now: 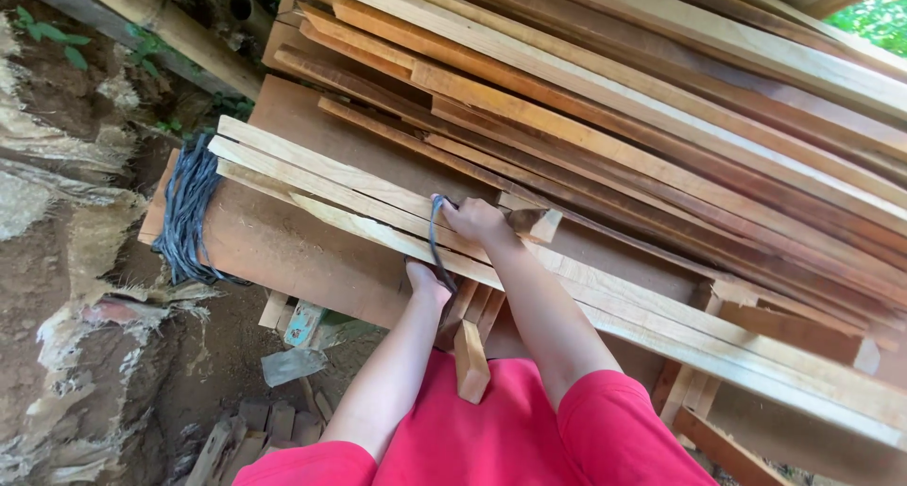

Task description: Tying several thin wood planks together into a bundle using black plastic strips.

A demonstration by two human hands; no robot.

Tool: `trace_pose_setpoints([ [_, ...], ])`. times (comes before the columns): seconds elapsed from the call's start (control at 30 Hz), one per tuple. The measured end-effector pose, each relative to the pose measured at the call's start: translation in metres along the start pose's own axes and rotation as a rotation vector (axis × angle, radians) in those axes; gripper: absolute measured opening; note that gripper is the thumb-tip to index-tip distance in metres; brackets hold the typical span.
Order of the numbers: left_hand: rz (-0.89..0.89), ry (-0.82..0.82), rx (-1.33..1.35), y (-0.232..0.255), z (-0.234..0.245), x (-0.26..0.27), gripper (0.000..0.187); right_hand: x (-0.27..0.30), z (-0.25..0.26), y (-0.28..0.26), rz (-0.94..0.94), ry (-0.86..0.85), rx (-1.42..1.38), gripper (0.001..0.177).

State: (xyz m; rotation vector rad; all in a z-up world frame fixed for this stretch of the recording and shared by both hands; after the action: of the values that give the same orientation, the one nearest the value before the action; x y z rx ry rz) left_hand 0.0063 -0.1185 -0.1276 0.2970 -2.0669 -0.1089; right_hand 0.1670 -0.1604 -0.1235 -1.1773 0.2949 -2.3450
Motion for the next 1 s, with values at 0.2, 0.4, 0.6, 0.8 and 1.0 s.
trace_pose_setpoints([
  [0.2,-0.058,0.028,0.016,-0.011,0.018,-0.028,0.066,0.043,0.019,-0.019,0.233,-0.016,0.437,0.066],
  [0.4,-0.001,0.006,0.054,-0.011,-0.011,0.003,0.072,-0.015,-0.013,0.014,-0.071,-0.072,0.016,0.083],
  [0.6,-0.016,-0.073,0.058,-0.013,-0.006,-0.001,0.07,-0.031,-0.028,0.018,-0.128,-0.136,0.085,0.097],
  [0.8,0.031,-0.014,0.069,-0.008,-0.032,0.026,0.074,0.04,0.05,-0.032,-0.193,-0.19,0.142,0.106],
  [1.0,0.018,0.029,0.037,-0.007,-0.032,0.028,0.075,0.025,0.016,-0.018,-0.226,-0.021,0.154,0.103],
])
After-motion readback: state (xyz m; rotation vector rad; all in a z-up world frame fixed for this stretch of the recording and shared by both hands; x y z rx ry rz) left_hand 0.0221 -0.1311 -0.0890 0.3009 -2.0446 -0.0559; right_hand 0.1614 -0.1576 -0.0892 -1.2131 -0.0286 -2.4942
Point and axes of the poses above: each hand's wrist, its own x-axis away from the middle knuckle, its own z-axis out of the back of the hand, y = z × x, the point moved 1 cm from there along -x, towards the middle knuckle, and after that the axes turned 5 degrees about -y, right-handed, at the moved point
